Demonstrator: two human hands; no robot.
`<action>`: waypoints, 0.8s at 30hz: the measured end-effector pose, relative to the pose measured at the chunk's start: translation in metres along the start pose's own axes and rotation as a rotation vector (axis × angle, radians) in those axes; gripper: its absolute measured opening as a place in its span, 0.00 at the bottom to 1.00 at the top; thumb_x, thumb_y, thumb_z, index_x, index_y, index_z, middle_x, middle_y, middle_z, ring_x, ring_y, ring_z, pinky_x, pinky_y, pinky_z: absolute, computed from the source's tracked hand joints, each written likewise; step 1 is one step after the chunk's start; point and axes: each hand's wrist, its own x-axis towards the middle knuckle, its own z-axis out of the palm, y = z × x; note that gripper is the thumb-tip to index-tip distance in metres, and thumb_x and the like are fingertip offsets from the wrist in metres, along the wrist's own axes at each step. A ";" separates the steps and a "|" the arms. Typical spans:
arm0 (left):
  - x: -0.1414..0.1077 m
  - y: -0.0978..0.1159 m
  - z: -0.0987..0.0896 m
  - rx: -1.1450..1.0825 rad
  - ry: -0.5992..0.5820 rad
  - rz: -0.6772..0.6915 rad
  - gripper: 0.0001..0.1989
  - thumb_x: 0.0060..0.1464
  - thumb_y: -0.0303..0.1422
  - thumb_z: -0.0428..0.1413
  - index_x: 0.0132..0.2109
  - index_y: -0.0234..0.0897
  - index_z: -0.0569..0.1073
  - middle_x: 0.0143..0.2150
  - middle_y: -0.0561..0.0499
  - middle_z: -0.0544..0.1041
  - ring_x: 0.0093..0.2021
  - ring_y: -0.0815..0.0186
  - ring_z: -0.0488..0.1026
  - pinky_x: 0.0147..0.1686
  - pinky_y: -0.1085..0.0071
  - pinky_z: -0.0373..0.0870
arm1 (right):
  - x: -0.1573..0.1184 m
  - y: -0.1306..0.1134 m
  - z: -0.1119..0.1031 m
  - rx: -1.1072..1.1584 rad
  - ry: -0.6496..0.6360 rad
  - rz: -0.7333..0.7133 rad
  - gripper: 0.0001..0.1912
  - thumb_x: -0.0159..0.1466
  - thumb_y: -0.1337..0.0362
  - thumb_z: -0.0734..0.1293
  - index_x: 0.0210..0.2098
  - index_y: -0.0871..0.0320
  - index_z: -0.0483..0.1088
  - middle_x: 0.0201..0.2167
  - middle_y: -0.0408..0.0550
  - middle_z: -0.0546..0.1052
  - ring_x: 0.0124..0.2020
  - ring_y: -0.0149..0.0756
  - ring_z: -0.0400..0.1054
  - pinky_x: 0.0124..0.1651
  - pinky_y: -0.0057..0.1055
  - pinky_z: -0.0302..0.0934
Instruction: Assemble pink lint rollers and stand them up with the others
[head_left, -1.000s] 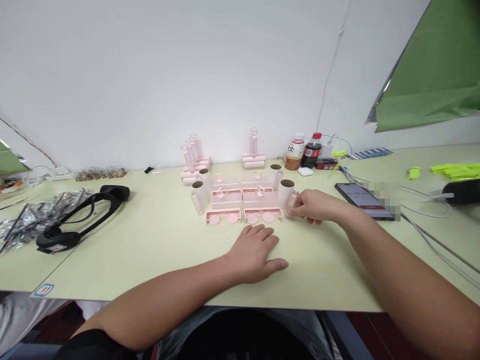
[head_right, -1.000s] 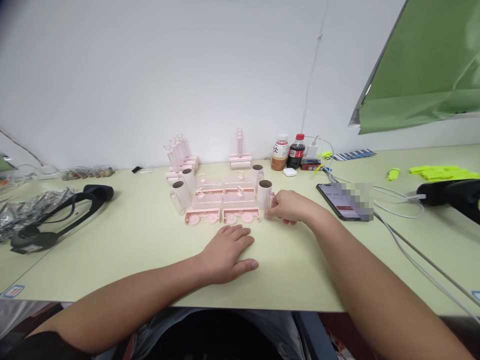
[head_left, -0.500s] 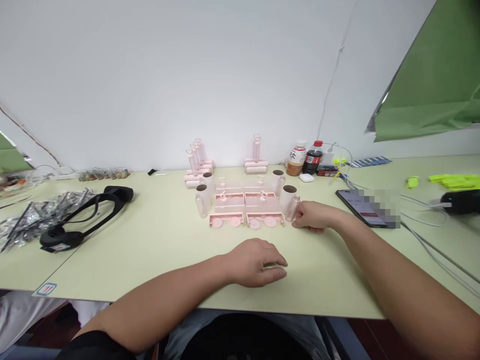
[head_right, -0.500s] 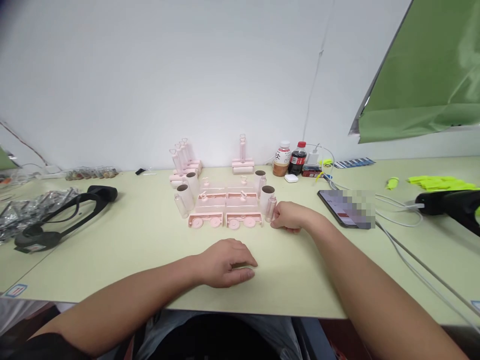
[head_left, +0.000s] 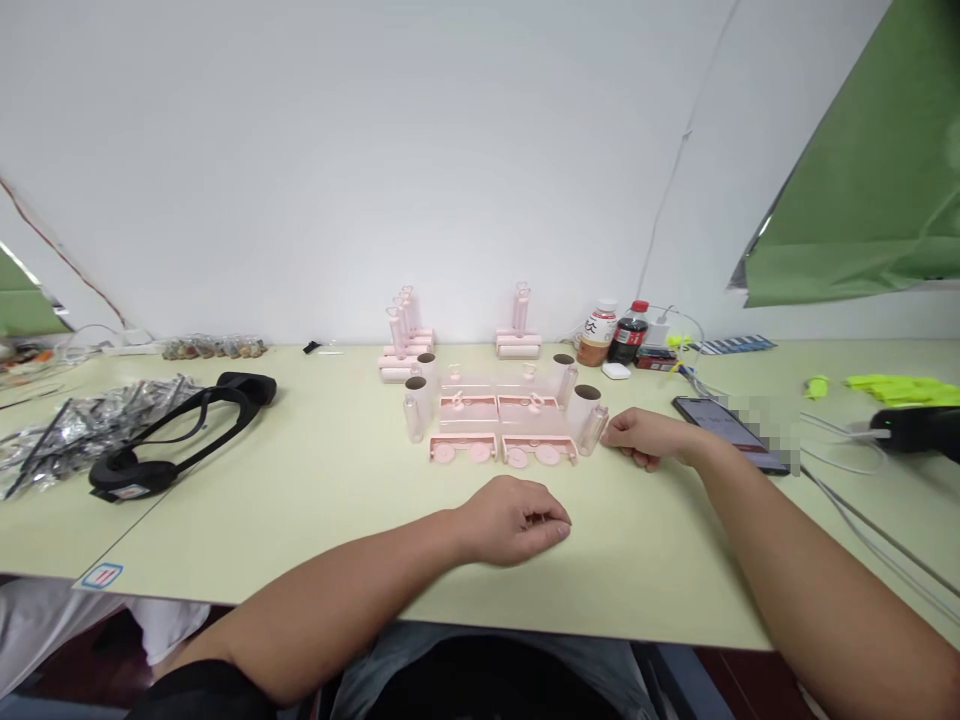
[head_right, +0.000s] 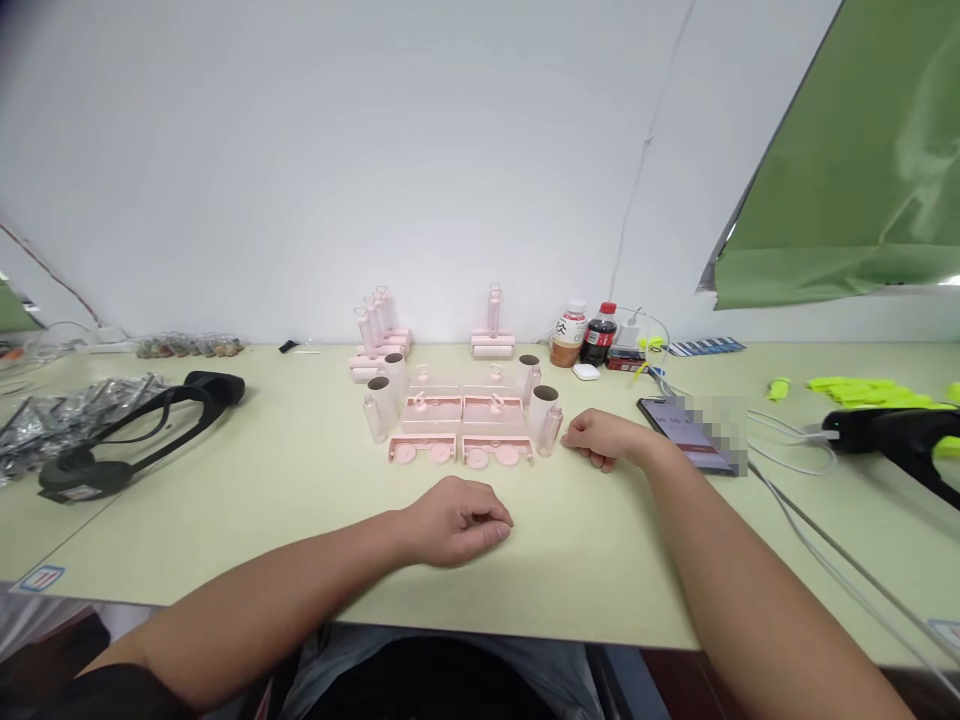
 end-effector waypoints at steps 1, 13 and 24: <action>0.000 0.000 0.001 -0.004 0.000 -0.002 0.11 0.59 0.34 0.52 0.38 0.35 0.78 0.33 0.49 0.79 0.32 0.70 0.73 0.35 0.77 0.67 | 0.002 0.003 -0.001 0.030 0.028 0.000 0.22 0.56 0.49 0.70 0.20 0.56 0.58 0.14 0.39 0.63 0.14 0.25 0.57 0.16 0.24 0.53; 0.002 -0.001 0.002 -0.075 0.001 -0.079 0.11 0.58 0.34 0.52 0.37 0.34 0.79 0.32 0.49 0.78 0.31 0.71 0.71 0.33 0.77 0.66 | 0.010 0.003 0.002 0.170 0.172 -0.050 0.17 0.61 0.53 0.66 0.25 0.57 0.59 0.18 0.38 0.65 0.13 0.23 0.57 0.14 0.22 0.50; 0.002 -0.006 0.002 -0.114 0.013 -0.212 0.10 0.56 0.34 0.53 0.37 0.34 0.78 0.30 0.51 0.77 0.29 0.71 0.69 0.30 0.77 0.63 | 0.014 0.000 0.005 0.142 0.201 -0.088 0.12 0.63 0.58 0.65 0.27 0.57 0.60 0.21 0.39 0.65 0.13 0.23 0.58 0.13 0.23 0.49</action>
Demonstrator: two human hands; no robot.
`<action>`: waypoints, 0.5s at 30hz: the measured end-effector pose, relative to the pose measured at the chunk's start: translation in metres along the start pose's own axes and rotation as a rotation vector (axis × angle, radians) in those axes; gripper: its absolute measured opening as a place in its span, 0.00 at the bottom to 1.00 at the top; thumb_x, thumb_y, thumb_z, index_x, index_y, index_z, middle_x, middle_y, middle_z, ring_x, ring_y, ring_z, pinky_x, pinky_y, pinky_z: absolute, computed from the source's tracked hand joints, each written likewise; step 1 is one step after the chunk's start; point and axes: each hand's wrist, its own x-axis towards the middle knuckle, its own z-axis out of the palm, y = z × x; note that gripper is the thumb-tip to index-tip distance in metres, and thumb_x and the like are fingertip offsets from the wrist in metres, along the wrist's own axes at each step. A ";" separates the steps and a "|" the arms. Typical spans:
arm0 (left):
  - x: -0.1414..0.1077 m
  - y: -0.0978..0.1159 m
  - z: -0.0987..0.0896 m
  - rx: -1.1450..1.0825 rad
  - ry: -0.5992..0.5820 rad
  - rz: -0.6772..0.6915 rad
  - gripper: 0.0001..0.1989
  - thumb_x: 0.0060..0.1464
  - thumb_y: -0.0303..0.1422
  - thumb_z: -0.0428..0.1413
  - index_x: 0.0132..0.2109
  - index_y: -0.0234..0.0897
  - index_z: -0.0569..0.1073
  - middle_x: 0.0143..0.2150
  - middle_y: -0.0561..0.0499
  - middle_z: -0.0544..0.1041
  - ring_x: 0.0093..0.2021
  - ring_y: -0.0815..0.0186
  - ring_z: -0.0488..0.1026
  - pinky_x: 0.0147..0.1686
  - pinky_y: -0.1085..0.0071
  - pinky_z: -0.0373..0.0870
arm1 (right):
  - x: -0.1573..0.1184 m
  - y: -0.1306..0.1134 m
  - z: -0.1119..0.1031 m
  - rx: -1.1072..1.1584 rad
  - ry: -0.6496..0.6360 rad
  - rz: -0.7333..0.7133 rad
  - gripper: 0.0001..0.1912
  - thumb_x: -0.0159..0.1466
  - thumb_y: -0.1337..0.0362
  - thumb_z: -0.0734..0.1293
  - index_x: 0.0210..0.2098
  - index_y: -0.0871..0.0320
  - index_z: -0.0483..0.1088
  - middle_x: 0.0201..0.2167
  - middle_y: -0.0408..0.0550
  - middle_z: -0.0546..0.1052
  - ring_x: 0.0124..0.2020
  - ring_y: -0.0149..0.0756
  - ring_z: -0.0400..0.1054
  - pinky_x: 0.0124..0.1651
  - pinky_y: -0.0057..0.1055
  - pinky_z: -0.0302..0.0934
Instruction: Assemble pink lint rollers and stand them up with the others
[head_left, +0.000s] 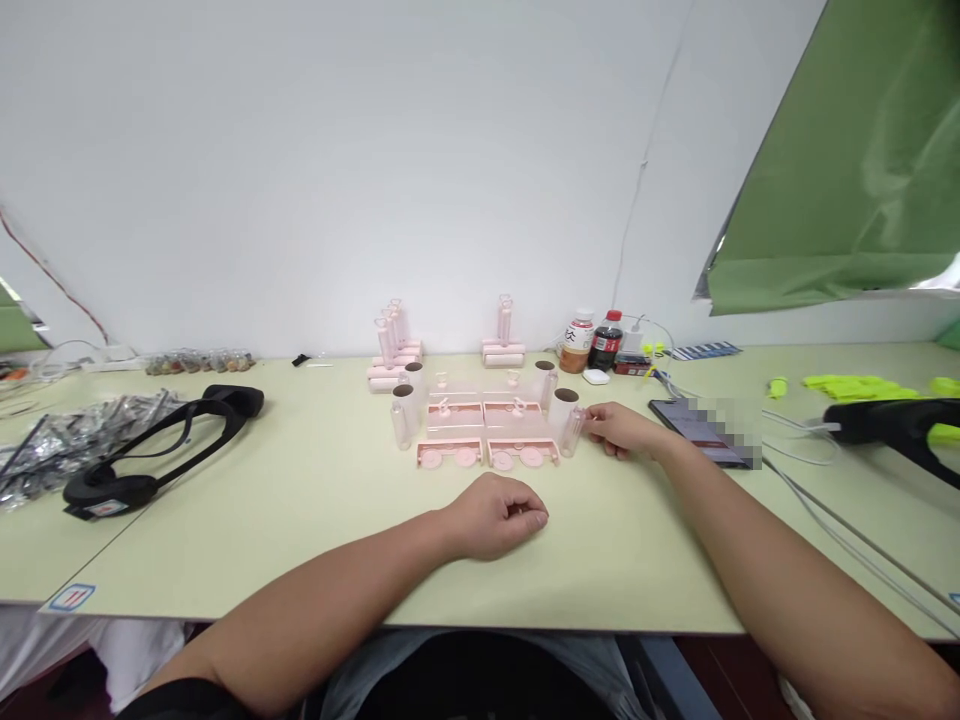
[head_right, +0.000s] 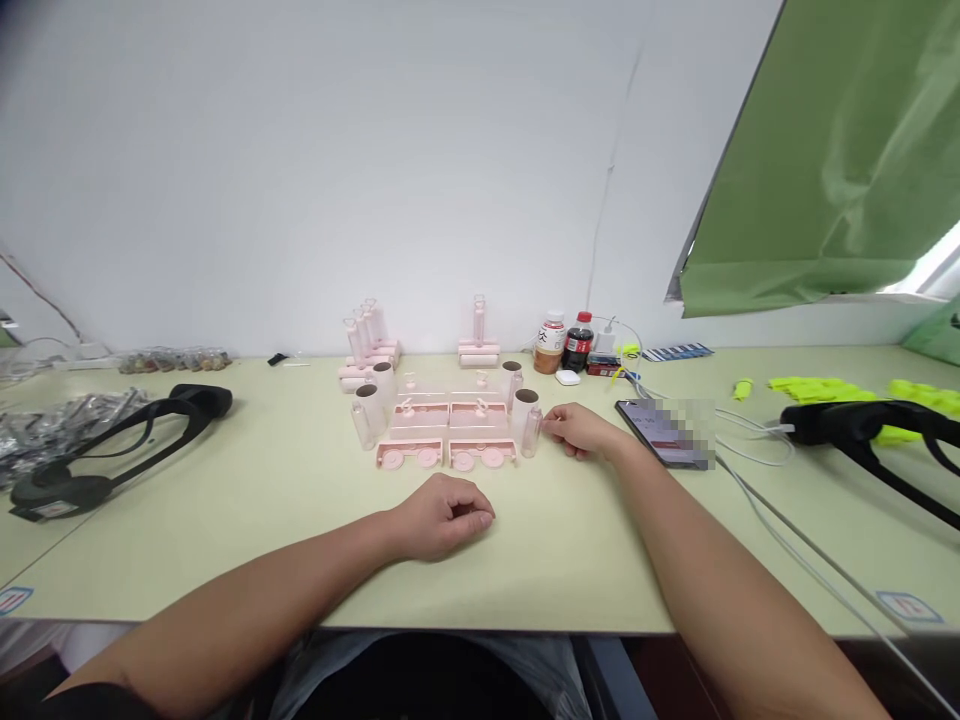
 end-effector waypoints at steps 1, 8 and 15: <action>0.000 0.000 0.000 0.002 -0.002 0.001 0.10 0.56 0.33 0.53 0.37 0.34 0.78 0.30 0.51 0.77 0.29 0.71 0.69 0.30 0.77 0.63 | 0.000 0.000 0.000 -0.005 0.003 -0.001 0.12 0.63 0.59 0.65 0.28 0.57 0.61 0.21 0.39 0.65 0.13 0.23 0.58 0.13 0.23 0.49; 0.001 0.001 -0.001 0.007 -0.011 0.008 0.10 0.56 0.33 0.54 0.37 0.34 0.78 0.29 0.51 0.77 0.29 0.72 0.69 0.30 0.77 0.63 | -0.001 -0.004 0.004 -0.040 0.033 -0.012 0.10 0.61 0.58 0.66 0.31 0.58 0.65 0.21 0.38 0.65 0.13 0.22 0.57 0.13 0.22 0.48; 0.001 0.005 -0.003 0.014 -0.030 0.011 0.10 0.56 0.33 0.53 0.37 0.34 0.78 0.30 0.51 0.78 0.29 0.71 0.70 0.30 0.77 0.64 | 0.005 0.001 0.003 -0.068 0.048 -0.039 0.10 0.59 0.58 0.68 0.31 0.58 0.67 0.16 0.37 0.64 0.13 0.24 0.57 0.13 0.22 0.47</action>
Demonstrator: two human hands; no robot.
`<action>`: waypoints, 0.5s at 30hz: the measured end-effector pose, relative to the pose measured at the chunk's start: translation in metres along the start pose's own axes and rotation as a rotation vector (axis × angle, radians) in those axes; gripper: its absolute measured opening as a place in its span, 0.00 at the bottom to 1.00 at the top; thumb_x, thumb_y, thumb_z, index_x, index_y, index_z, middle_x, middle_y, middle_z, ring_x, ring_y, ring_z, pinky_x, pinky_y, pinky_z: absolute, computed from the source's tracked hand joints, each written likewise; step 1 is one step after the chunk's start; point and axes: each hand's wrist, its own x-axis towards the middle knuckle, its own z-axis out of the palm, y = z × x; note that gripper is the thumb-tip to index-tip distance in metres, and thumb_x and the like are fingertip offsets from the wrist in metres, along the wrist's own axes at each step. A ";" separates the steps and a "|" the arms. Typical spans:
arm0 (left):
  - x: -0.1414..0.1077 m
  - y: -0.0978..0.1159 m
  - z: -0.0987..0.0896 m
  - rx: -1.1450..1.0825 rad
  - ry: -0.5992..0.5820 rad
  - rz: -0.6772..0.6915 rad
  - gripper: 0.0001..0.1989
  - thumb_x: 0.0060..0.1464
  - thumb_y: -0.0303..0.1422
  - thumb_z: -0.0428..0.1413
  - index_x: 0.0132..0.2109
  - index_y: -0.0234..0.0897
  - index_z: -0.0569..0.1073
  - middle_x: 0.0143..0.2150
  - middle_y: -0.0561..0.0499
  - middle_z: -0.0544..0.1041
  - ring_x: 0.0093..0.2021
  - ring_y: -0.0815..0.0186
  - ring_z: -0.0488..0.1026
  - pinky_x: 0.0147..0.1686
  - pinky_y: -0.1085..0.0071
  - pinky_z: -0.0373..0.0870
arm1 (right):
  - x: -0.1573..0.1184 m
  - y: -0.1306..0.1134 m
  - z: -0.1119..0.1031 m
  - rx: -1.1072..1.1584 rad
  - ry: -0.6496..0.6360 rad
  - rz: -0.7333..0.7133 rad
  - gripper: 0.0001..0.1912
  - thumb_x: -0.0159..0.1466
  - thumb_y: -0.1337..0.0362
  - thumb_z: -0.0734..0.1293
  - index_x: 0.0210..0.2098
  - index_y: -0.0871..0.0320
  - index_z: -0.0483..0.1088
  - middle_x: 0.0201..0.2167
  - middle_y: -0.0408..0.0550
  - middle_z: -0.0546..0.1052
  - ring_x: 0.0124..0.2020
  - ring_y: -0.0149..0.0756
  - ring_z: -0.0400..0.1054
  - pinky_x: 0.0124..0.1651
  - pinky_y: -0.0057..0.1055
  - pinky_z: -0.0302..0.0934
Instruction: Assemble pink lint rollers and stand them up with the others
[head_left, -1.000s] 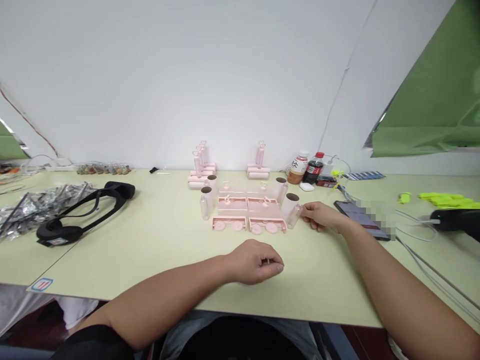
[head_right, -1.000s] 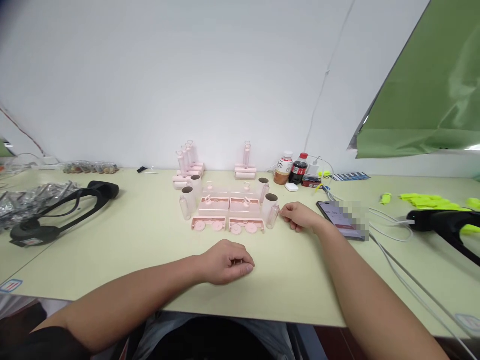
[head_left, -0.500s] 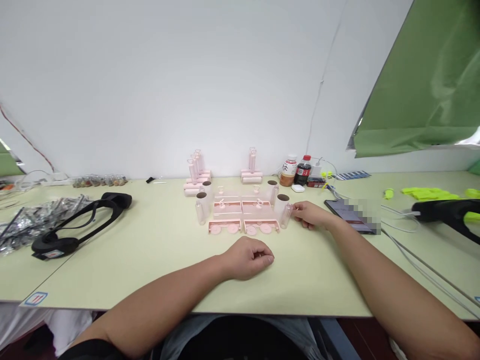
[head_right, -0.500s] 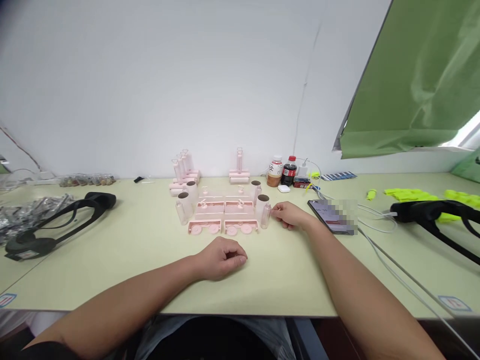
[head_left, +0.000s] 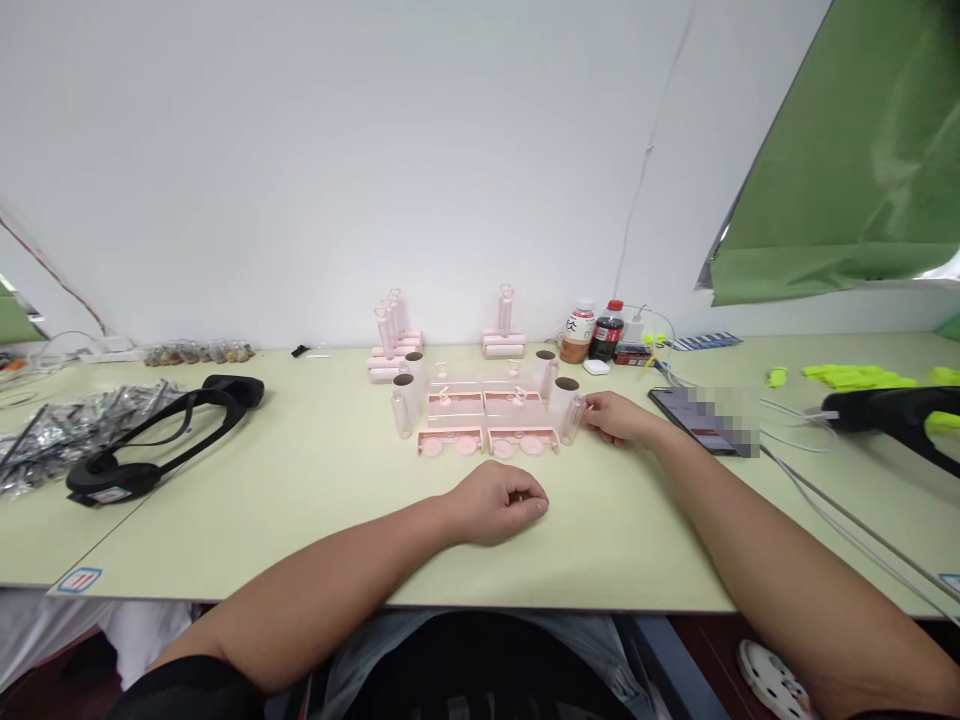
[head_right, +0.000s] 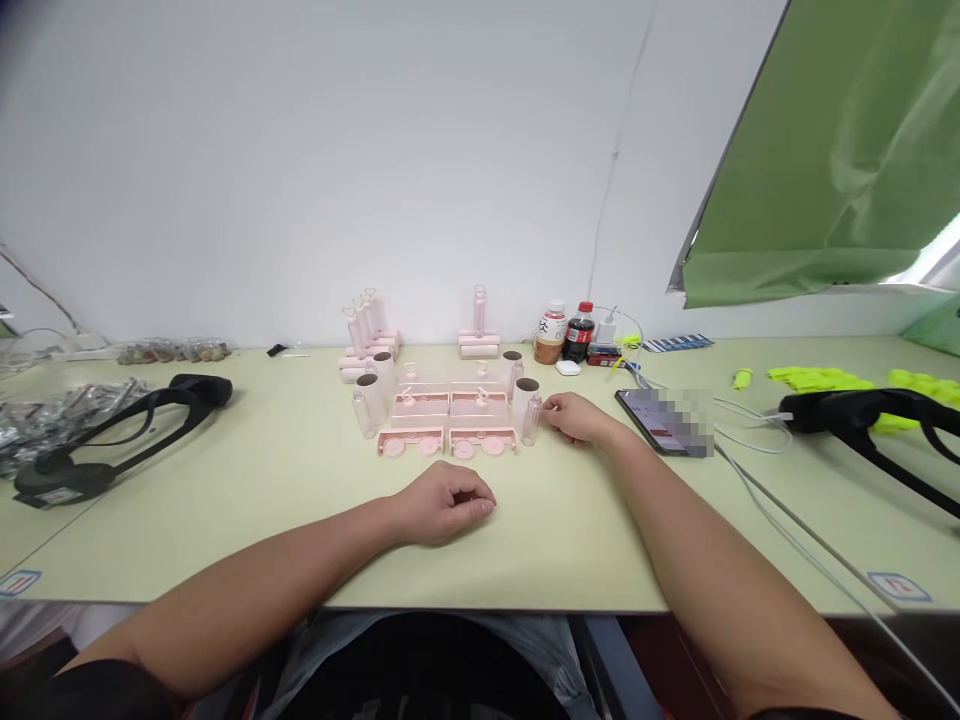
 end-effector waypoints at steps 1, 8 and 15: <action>0.000 0.000 0.000 0.005 0.000 0.003 0.10 0.56 0.33 0.53 0.37 0.34 0.78 0.30 0.51 0.78 0.29 0.71 0.70 0.30 0.77 0.64 | 0.001 0.001 0.000 0.005 0.003 -0.003 0.10 0.59 0.58 0.68 0.31 0.58 0.67 0.16 0.37 0.64 0.13 0.24 0.56 0.13 0.22 0.47; -0.001 0.000 0.000 0.026 -0.015 0.023 0.10 0.57 0.33 0.53 0.37 0.35 0.78 0.31 0.51 0.78 0.30 0.71 0.71 0.32 0.76 0.65 | -0.002 -0.004 0.003 0.107 0.070 -0.033 0.08 0.59 0.60 0.68 0.29 0.59 0.68 0.16 0.39 0.66 0.13 0.25 0.57 0.13 0.23 0.48; -0.002 -0.002 0.001 0.046 -0.022 0.041 0.10 0.57 0.33 0.53 0.39 0.35 0.78 0.31 0.51 0.78 0.30 0.71 0.70 0.32 0.77 0.65 | -0.007 -0.019 -0.009 0.276 0.414 -0.198 0.08 0.57 0.66 0.64 0.38 0.57 0.67 0.28 0.44 0.70 0.26 0.30 0.65 0.28 0.26 0.63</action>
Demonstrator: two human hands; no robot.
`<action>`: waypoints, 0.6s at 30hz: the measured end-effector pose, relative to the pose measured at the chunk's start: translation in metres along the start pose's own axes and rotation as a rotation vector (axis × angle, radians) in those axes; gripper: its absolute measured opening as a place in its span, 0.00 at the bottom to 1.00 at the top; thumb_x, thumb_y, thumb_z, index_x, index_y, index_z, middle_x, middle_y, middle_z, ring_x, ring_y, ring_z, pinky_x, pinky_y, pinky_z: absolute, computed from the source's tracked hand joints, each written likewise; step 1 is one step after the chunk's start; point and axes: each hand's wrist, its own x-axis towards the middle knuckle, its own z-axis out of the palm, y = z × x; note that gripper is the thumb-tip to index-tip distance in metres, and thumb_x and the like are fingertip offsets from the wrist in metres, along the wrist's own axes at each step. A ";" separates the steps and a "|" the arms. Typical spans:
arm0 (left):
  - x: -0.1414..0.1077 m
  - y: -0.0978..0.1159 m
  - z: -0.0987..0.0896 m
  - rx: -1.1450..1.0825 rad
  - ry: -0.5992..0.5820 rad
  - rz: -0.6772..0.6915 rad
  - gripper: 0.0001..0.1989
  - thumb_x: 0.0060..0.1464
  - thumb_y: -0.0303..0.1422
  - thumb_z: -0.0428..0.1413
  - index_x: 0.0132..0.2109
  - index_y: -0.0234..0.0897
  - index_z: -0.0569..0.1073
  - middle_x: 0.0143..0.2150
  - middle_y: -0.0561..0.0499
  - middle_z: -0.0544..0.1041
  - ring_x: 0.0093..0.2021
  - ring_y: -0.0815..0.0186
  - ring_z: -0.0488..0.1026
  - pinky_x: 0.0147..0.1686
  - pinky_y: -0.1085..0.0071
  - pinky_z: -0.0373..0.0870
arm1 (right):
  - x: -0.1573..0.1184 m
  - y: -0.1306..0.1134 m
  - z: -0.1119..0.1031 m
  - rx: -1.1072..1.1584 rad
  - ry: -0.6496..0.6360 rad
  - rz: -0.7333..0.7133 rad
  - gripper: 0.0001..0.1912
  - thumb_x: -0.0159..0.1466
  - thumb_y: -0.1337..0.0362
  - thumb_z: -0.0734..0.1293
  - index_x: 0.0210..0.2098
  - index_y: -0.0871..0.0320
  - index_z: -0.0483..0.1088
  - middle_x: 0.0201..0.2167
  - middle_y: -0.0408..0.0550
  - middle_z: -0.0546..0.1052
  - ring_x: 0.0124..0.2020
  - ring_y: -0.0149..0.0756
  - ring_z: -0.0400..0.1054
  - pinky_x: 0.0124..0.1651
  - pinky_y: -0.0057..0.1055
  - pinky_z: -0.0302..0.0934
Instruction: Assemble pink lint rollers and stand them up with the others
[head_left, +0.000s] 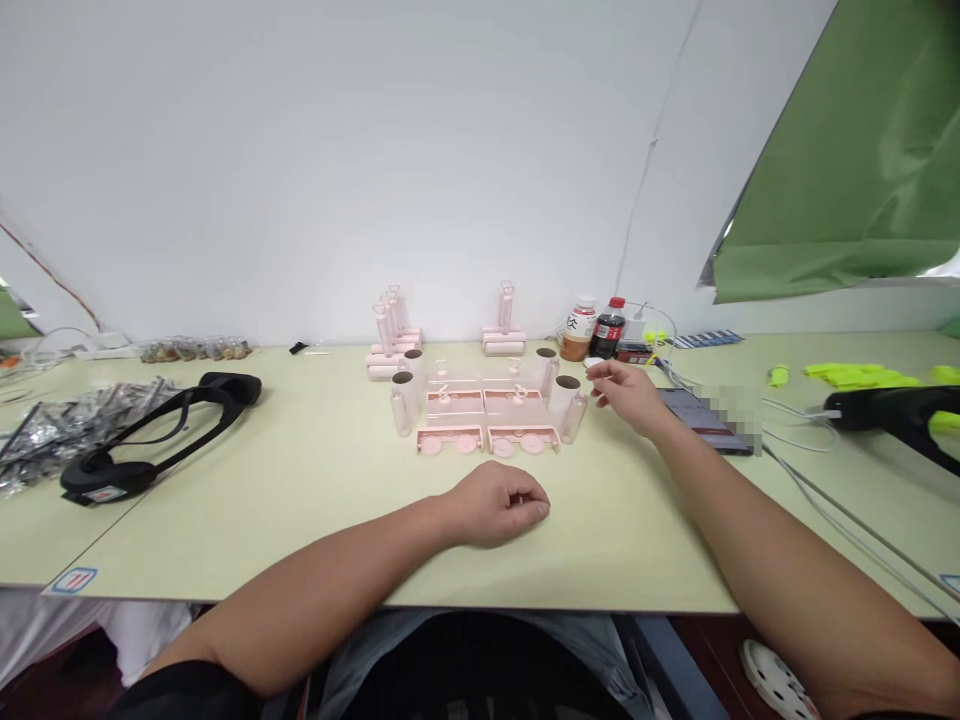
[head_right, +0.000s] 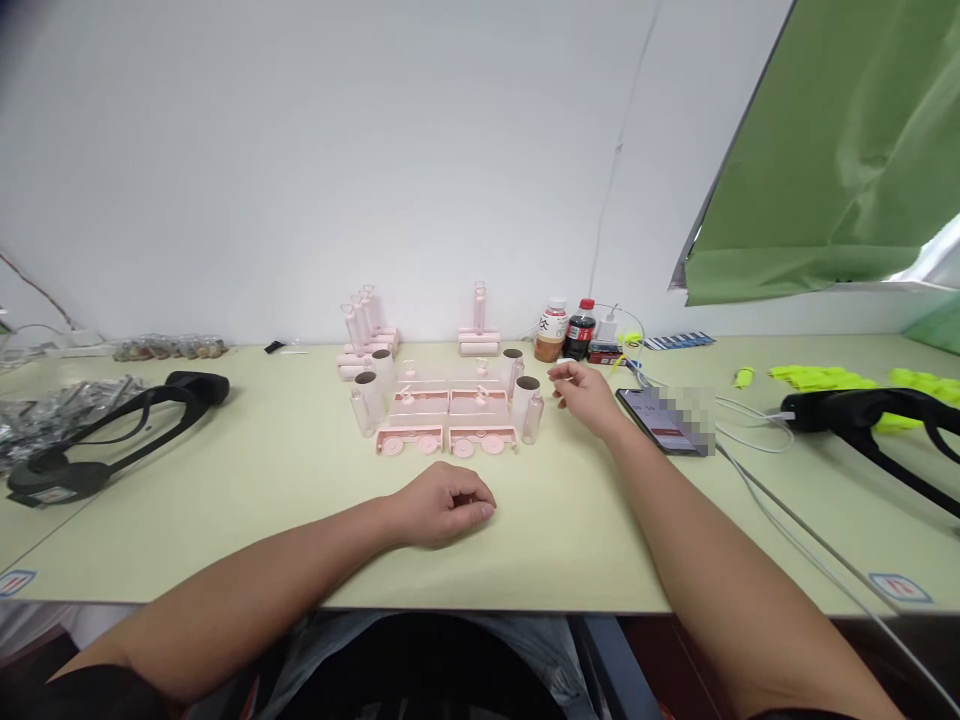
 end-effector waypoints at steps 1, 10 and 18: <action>0.000 0.000 0.002 0.005 0.000 -0.001 0.10 0.58 0.33 0.53 0.39 0.35 0.78 0.31 0.51 0.78 0.30 0.71 0.71 0.32 0.77 0.65 | 0.000 -0.002 -0.002 0.015 0.043 -0.042 0.08 0.56 0.66 0.64 0.36 0.57 0.67 0.27 0.43 0.69 0.26 0.30 0.65 0.29 0.27 0.62; -0.027 0.003 -0.026 0.324 -0.248 0.355 0.05 0.57 0.31 0.53 0.36 0.39 0.74 0.33 0.48 0.77 0.36 0.65 0.72 0.40 0.71 0.68 | -0.011 -0.016 -0.002 0.040 0.169 -0.372 0.04 0.51 0.65 0.64 0.29 0.56 0.69 0.27 0.44 0.65 0.25 0.32 0.58 0.30 0.31 0.56; -0.060 -0.008 -0.067 0.734 -0.368 0.635 0.04 0.59 0.32 0.51 0.34 0.40 0.68 0.29 0.48 0.71 0.29 0.64 0.67 0.29 0.65 0.61 | -0.003 -0.004 0.001 -0.025 -0.017 -0.422 0.09 0.57 0.64 0.62 0.32 0.57 0.74 0.41 0.51 0.72 0.35 0.37 0.65 0.33 0.32 0.61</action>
